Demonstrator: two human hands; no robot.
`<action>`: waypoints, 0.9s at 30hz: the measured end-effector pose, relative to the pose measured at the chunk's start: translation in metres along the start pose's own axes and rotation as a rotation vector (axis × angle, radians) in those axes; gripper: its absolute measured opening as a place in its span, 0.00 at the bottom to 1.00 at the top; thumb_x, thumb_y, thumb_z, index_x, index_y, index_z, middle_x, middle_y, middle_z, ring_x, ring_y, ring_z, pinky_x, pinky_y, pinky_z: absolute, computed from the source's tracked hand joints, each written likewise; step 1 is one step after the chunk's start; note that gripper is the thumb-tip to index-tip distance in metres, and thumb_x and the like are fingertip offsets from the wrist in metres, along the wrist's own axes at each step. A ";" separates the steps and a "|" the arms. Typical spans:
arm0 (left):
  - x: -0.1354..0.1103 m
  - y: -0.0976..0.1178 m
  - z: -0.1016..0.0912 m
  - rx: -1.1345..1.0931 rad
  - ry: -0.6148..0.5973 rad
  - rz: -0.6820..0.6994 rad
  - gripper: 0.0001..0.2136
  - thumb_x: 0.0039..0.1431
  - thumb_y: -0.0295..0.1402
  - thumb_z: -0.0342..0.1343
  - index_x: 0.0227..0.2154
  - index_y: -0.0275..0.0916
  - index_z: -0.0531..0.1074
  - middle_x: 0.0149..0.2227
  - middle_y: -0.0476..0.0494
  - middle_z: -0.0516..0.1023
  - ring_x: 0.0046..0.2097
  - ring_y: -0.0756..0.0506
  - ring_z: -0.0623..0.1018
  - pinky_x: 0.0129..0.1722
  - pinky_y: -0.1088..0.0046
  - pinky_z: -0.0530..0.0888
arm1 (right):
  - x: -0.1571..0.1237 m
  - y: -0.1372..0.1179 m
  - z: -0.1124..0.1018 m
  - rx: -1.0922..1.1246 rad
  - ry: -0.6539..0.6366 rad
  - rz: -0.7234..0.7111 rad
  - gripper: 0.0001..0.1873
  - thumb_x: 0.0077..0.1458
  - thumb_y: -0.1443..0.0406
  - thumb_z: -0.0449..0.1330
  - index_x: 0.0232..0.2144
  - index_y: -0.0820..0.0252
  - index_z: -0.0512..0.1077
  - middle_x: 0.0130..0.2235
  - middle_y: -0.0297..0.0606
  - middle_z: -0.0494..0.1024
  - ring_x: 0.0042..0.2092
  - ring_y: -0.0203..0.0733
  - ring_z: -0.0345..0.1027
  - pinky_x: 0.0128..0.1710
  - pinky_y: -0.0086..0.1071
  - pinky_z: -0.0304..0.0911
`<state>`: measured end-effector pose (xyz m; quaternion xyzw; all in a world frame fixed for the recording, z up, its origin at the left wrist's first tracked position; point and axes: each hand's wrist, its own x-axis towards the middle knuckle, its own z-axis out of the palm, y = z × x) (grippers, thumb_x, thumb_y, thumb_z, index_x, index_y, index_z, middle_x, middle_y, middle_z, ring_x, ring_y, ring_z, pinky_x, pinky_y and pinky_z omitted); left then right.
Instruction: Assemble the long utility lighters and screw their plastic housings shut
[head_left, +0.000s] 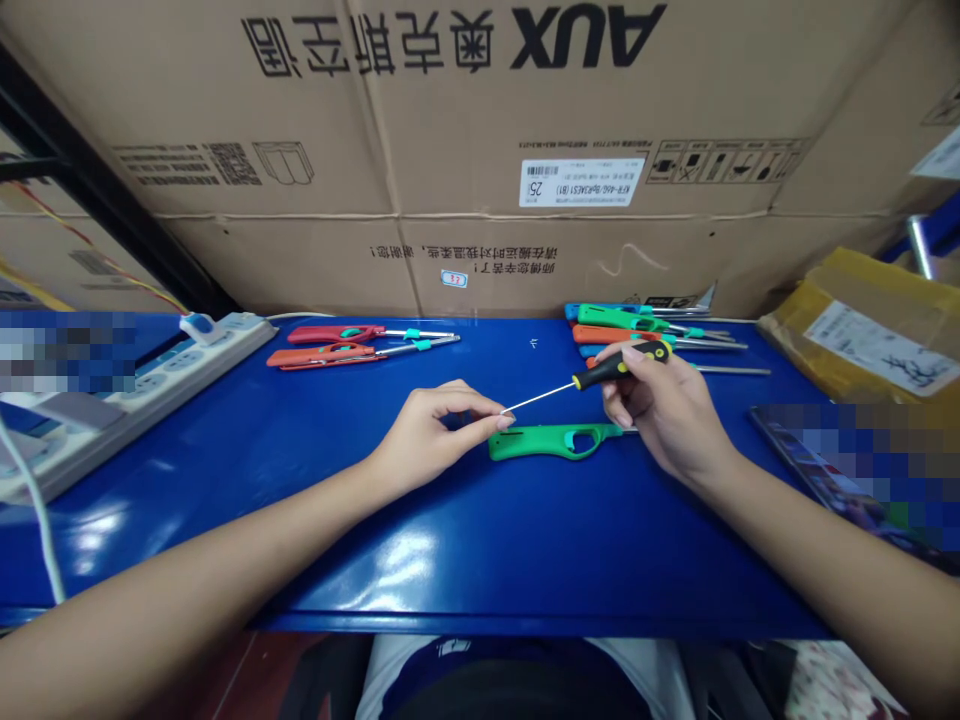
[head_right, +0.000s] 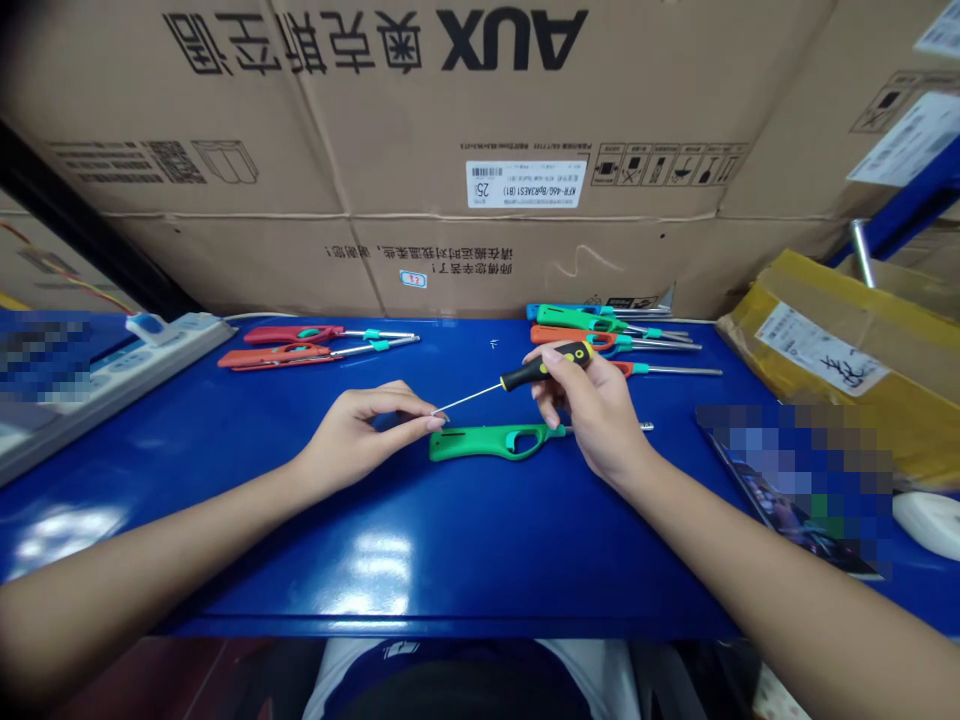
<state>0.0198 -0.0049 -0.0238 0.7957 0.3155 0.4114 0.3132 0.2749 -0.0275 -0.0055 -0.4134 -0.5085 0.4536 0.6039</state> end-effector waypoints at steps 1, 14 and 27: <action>0.000 0.000 0.000 0.019 -0.002 0.035 0.04 0.61 0.34 0.66 0.35 0.39 0.84 0.35 0.45 0.85 0.37 0.47 0.81 0.38 0.71 0.76 | 0.000 0.000 0.000 -0.002 0.002 -0.002 0.14 0.55 0.53 0.65 0.34 0.58 0.75 0.22 0.29 0.73 0.17 0.31 0.59 0.17 0.29 0.50; 0.000 0.001 -0.003 0.195 -0.099 0.243 0.06 0.64 0.33 0.62 0.34 0.39 0.82 0.33 0.46 0.85 0.33 0.49 0.79 0.40 0.69 0.75 | -0.003 0.003 -0.005 -0.147 -0.008 -0.112 0.10 0.58 0.56 0.64 0.33 0.56 0.76 0.20 0.27 0.70 0.16 0.32 0.60 0.17 0.30 0.51; -0.001 0.001 -0.011 0.344 -0.063 0.297 0.06 0.64 0.34 0.61 0.34 0.39 0.82 0.27 0.49 0.78 0.30 0.50 0.72 0.35 0.70 0.69 | -0.008 -0.033 0.031 -0.297 -0.241 -0.293 0.12 0.61 0.54 0.64 0.39 0.55 0.75 0.39 0.36 0.82 0.24 0.33 0.72 0.23 0.31 0.70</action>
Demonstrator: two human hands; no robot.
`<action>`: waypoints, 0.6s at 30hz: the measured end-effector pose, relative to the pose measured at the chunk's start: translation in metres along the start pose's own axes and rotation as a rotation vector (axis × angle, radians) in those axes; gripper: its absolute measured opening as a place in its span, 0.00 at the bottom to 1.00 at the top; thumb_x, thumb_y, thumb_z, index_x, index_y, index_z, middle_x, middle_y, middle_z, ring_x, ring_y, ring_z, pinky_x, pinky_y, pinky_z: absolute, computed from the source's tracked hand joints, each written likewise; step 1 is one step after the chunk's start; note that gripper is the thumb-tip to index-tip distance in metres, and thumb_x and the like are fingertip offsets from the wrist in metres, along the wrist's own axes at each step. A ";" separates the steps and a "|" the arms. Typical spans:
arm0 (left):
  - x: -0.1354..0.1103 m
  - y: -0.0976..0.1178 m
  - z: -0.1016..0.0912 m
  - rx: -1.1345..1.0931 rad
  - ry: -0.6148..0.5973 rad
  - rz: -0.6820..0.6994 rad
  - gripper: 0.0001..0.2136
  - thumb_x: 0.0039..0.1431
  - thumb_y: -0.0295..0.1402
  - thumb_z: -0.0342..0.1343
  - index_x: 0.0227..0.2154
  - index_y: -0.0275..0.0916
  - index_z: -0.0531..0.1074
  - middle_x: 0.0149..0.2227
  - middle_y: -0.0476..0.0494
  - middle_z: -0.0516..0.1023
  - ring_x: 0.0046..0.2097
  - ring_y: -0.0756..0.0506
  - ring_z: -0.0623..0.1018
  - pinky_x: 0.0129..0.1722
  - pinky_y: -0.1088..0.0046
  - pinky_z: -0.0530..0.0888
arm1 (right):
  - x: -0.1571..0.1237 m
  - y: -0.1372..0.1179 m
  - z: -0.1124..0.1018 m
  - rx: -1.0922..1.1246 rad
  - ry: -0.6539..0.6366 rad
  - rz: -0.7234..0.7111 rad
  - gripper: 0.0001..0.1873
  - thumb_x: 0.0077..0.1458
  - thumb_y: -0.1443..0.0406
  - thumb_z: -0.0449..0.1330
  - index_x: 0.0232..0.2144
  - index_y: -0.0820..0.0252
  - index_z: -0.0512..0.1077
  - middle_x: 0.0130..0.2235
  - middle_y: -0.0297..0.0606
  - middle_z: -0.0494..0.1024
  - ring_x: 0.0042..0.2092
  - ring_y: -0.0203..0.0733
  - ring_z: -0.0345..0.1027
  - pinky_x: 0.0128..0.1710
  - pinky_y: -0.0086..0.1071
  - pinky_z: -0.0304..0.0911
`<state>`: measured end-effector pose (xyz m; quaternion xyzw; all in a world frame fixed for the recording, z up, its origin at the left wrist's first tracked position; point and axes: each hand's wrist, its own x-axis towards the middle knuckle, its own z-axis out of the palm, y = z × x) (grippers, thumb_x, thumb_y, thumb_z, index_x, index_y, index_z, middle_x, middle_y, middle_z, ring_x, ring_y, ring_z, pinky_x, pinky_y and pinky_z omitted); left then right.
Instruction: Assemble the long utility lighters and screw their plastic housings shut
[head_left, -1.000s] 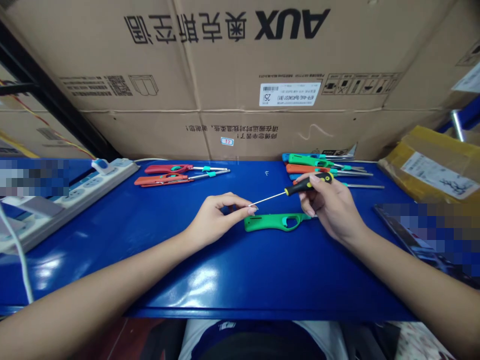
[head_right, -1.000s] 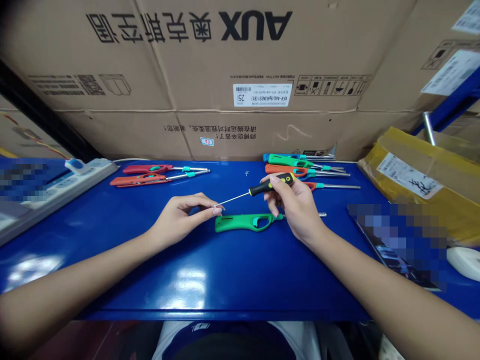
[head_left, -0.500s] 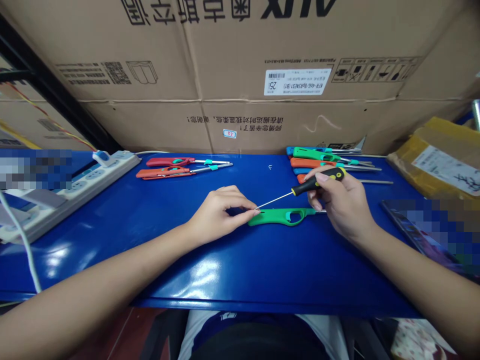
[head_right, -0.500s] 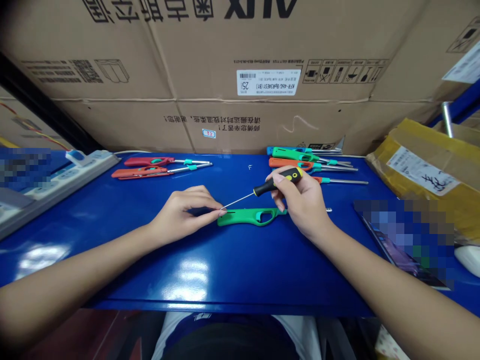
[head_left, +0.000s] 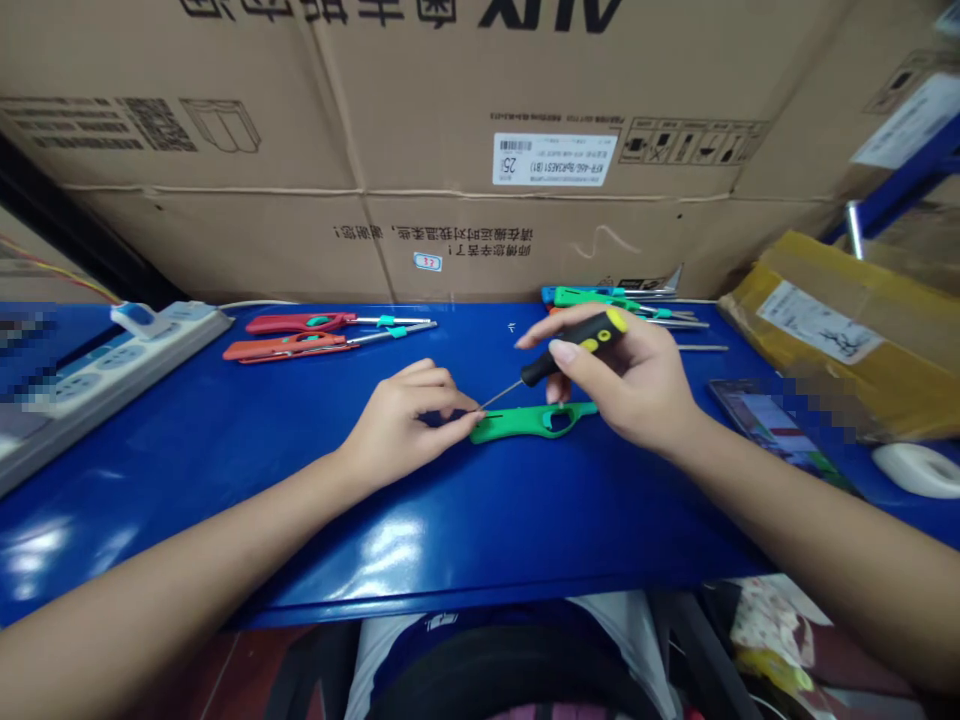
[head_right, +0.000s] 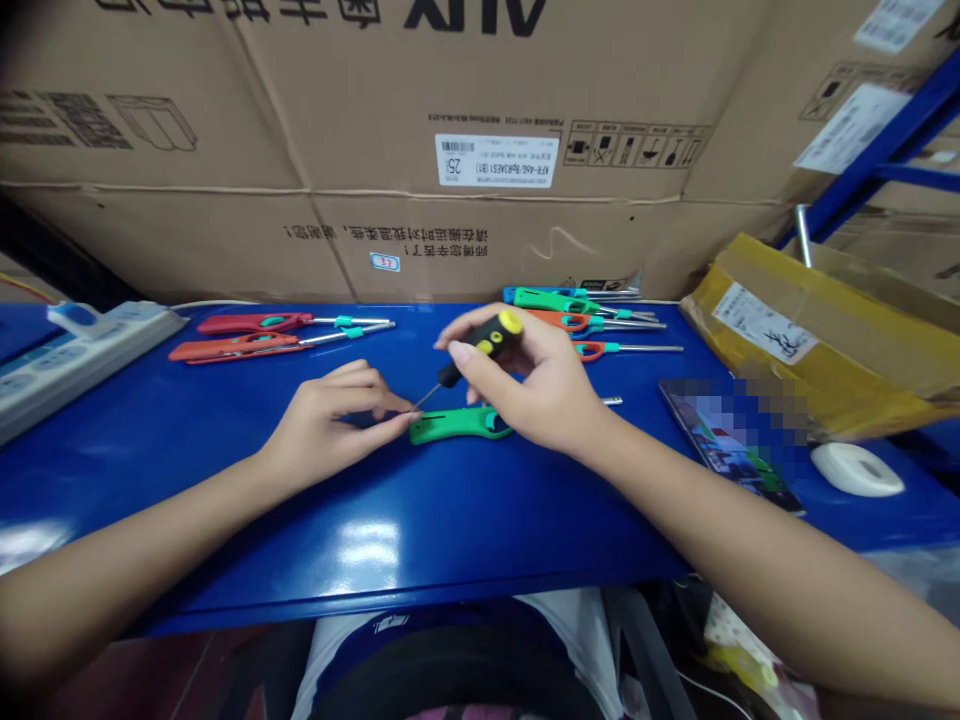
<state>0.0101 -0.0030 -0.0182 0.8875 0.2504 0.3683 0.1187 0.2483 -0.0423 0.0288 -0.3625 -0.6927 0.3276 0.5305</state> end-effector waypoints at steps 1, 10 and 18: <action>0.001 0.001 0.000 0.008 0.024 -0.024 0.06 0.64 0.34 0.62 0.34 0.40 0.82 0.25 0.50 0.75 0.29 0.50 0.70 0.34 0.71 0.69 | 0.003 -0.004 0.003 0.032 -0.005 -0.001 0.13 0.62 0.54 0.63 0.42 0.55 0.75 0.41 0.36 0.82 0.25 0.33 0.73 0.24 0.31 0.71; 0.000 -0.001 0.002 0.041 -0.210 -0.127 0.33 0.56 0.50 0.66 0.61 0.40 0.70 0.52 0.39 0.75 0.53 0.38 0.74 0.56 0.57 0.72 | 0.017 -0.001 0.015 0.030 0.145 -0.038 0.16 0.61 0.50 0.64 0.42 0.53 0.74 0.30 0.29 0.78 0.19 0.29 0.65 0.18 0.28 0.63; -0.004 -0.004 0.013 -0.068 -0.322 -0.085 0.17 0.61 0.41 0.65 0.50 0.40 0.79 0.43 0.43 0.79 0.45 0.43 0.76 0.49 0.64 0.74 | 0.018 0.008 0.013 0.110 0.206 0.019 0.20 0.58 0.48 0.65 0.45 0.51 0.69 0.33 0.29 0.77 0.20 0.29 0.62 0.15 0.27 0.61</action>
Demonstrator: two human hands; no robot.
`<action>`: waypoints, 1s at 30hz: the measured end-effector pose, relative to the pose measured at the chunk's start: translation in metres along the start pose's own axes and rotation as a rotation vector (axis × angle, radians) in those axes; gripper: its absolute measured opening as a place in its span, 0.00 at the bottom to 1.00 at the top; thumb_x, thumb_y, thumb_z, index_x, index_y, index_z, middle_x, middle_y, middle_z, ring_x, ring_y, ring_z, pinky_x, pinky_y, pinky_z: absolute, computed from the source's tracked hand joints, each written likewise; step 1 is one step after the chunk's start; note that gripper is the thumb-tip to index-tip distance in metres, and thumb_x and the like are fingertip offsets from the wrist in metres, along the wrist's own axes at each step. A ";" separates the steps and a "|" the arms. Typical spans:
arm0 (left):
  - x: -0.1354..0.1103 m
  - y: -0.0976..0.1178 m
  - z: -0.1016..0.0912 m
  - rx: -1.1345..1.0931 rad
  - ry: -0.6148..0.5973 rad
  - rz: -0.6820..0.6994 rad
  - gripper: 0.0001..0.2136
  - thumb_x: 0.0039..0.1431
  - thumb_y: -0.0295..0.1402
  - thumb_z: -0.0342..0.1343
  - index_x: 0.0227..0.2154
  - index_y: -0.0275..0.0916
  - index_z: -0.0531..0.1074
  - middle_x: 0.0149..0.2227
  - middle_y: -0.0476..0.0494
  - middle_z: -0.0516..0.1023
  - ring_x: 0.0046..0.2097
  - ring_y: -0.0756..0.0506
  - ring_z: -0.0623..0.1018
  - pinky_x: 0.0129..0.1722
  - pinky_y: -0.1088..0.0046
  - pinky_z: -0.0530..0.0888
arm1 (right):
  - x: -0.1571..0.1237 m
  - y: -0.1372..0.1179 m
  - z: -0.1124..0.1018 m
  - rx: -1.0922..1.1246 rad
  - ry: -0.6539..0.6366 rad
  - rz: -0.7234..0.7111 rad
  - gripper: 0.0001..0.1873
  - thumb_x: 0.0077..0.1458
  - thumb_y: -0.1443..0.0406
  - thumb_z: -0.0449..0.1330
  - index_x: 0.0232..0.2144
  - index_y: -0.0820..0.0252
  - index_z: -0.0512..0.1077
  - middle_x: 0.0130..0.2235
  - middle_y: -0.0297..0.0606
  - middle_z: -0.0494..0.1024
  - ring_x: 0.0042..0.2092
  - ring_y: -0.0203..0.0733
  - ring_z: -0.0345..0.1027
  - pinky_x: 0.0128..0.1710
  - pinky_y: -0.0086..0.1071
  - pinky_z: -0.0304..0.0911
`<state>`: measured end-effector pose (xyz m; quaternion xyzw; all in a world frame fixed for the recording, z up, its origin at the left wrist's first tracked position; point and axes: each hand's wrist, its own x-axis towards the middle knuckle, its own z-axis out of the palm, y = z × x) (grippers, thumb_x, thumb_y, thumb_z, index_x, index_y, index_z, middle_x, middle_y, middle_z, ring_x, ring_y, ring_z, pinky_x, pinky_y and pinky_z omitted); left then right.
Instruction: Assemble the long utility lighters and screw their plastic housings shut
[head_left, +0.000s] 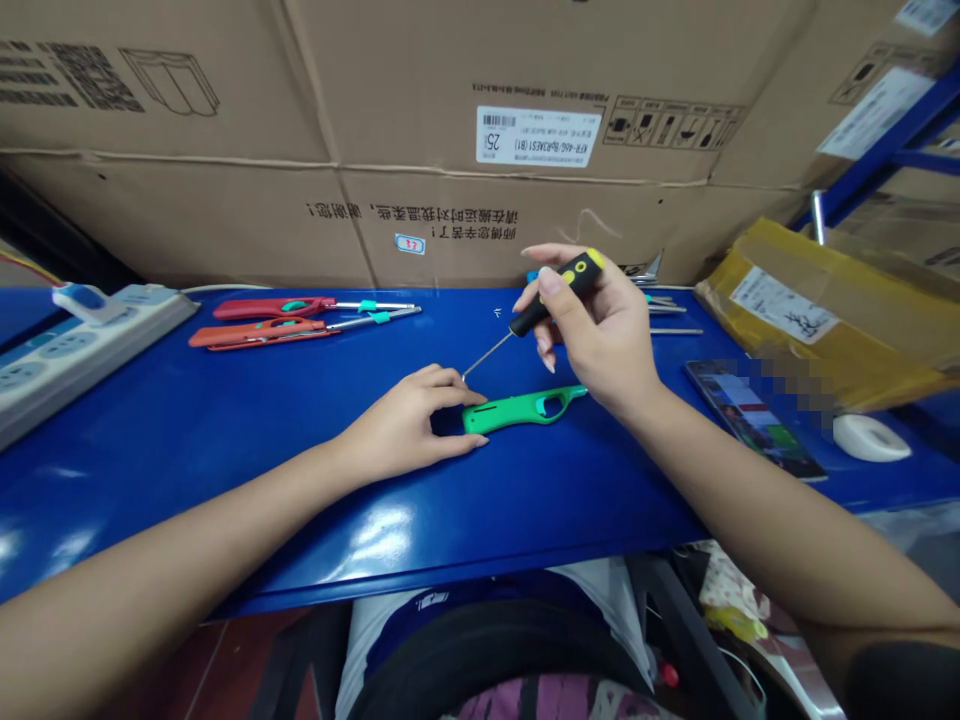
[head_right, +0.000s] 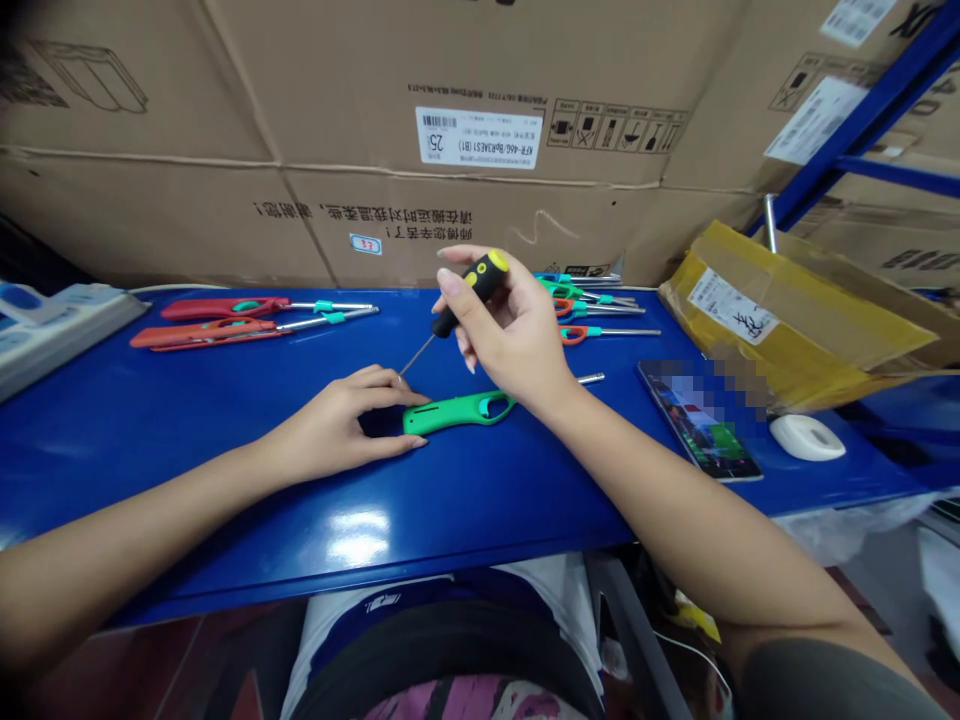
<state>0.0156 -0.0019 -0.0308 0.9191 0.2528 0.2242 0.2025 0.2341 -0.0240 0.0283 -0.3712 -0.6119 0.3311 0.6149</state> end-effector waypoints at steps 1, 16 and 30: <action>0.000 0.000 0.001 -0.012 0.008 -0.002 0.18 0.60 0.42 0.65 0.50 0.40 0.79 0.43 0.44 0.79 0.45 0.43 0.76 0.49 0.65 0.74 | 0.000 -0.001 0.000 0.011 -0.008 0.018 0.21 0.57 0.47 0.65 0.45 0.50 0.69 0.34 0.29 0.76 0.21 0.29 0.63 0.15 0.27 0.61; 0.002 0.007 0.006 -0.065 0.021 -0.010 0.17 0.59 0.42 0.67 0.47 0.39 0.80 0.43 0.44 0.80 0.45 0.44 0.76 0.50 0.64 0.71 | -0.010 0.008 0.001 -0.019 -0.036 -0.161 0.14 0.64 0.53 0.62 0.34 0.54 0.66 0.26 0.24 0.72 0.14 0.25 0.58 0.10 0.23 0.53; 0.001 0.005 0.005 -0.086 -0.004 0.001 0.17 0.60 0.41 0.66 0.48 0.37 0.79 0.43 0.44 0.79 0.46 0.44 0.75 0.51 0.64 0.71 | -0.016 0.012 0.004 -0.021 -0.104 -0.143 0.15 0.62 0.52 0.64 0.34 0.54 0.66 0.26 0.25 0.72 0.15 0.27 0.61 0.11 0.24 0.56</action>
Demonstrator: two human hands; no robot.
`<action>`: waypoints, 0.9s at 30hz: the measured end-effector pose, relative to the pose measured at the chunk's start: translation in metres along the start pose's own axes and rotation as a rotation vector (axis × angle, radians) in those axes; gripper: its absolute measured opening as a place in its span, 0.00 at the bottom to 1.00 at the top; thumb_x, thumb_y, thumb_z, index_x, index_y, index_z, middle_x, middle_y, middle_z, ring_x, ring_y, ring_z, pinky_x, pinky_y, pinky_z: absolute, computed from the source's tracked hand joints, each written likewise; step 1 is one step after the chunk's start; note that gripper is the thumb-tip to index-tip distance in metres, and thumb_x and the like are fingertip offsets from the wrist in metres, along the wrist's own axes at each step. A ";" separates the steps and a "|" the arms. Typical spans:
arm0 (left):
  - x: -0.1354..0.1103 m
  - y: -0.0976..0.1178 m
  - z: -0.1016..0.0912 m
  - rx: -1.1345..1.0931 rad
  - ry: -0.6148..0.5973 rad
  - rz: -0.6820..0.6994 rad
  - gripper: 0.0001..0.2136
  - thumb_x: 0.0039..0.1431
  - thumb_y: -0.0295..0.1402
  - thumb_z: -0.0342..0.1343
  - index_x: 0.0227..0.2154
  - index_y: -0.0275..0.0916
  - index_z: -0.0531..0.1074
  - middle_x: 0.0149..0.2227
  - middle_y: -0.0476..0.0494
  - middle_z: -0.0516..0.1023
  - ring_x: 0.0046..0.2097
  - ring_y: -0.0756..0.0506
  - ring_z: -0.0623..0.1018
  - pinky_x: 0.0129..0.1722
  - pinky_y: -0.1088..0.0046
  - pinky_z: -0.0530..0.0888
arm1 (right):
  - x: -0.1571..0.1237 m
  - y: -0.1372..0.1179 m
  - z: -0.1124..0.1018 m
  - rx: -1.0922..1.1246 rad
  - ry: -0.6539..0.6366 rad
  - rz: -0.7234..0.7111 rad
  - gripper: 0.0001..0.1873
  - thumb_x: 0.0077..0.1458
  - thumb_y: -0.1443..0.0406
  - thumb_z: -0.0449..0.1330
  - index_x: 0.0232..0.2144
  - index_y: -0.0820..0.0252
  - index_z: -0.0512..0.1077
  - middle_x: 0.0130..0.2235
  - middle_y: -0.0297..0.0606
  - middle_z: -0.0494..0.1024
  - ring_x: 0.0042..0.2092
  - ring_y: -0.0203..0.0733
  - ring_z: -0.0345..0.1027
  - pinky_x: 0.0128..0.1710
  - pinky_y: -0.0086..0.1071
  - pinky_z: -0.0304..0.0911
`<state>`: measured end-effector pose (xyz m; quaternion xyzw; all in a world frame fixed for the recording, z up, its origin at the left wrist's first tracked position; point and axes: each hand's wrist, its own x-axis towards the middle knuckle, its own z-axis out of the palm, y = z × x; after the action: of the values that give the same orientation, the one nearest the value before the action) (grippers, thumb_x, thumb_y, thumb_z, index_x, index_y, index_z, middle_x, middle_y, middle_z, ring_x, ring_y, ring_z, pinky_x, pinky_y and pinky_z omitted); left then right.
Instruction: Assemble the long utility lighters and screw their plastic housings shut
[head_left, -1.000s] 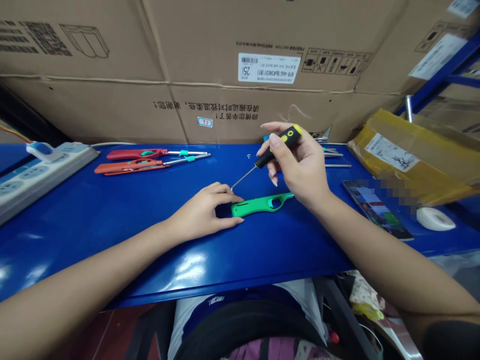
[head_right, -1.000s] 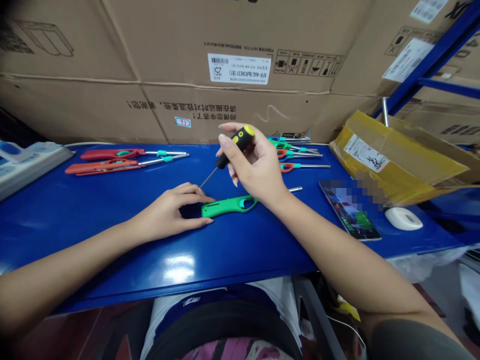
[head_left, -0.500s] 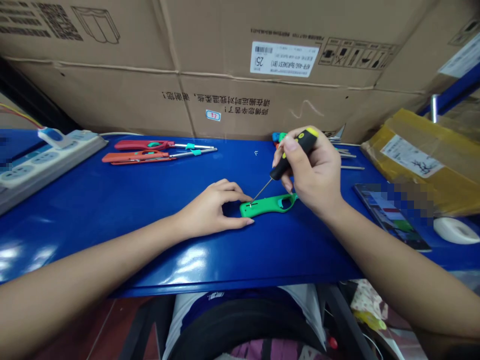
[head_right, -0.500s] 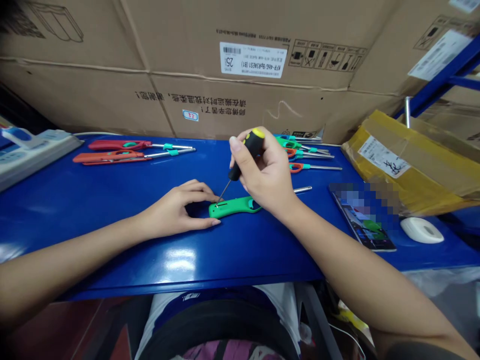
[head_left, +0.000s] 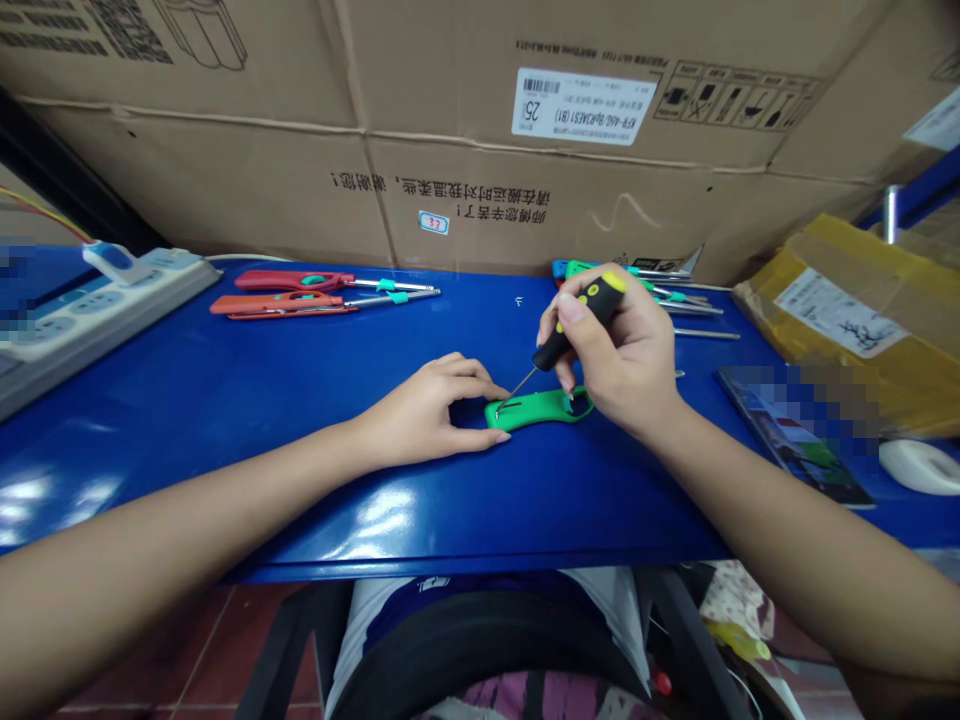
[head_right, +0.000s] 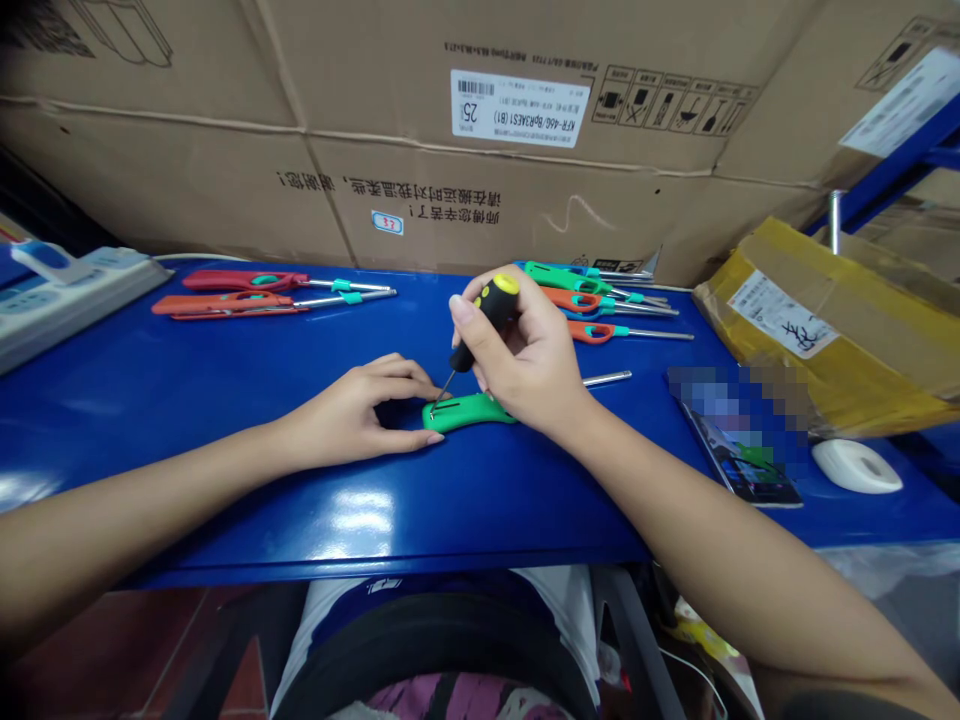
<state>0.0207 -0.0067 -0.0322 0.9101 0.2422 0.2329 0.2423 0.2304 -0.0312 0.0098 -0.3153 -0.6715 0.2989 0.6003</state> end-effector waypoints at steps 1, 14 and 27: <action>0.000 0.000 0.000 0.001 -0.001 0.005 0.18 0.60 0.41 0.66 0.49 0.37 0.79 0.43 0.44 0.79 0.46 0.44 0.75 0.51 0.64 0.71 | 0.000 0.000 0.000 0.002 -0.006 0.000 0.14 0.62 0.53 0.64 0.34 0.54 0.67 0.26 0.25 0.72 0.15 0.27 0.61 0.11 0.24 0.56; 0.000 -0.004 0.001 0.000 0.004 0.022 0.18 0.59 0.43 0.67 0.48 0.38 0.79 0.44 0.44 0.80 0.47 0.44 0.76 0.51 0.65 0.70 | -0.007 0.001 0.002 -0.156 -0.007 -0.066 0.14 0.59 0.57 0.67 0.45 0.51 0.70 0.33 0.32 0.75 0.30 0.37 0.72 0.27 0.32 0.73; 0.001 -0.004 0.001 0.027 0.007 0.026 0.17 0.60 0.44 0.65 0.47 0.39 0.79 0.43 0.44 0.80 0.47 0.42 0.76 0.51 0.63 0.72 | -0.003 -0.006 -0.010 -0.488 -0.064 -0.286 0.17 0.59 0.56 0.66 0.48 0.54 0.72 0.43 0.35 0.78 0.32 0.35 0.70 0.26 0.29 0.70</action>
<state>0.0206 -0.0037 -0.0347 0.9156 0.2342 0.2361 0.2260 0.2401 -0.0373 0.0136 -0.3429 -0.7800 0.0506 0.5211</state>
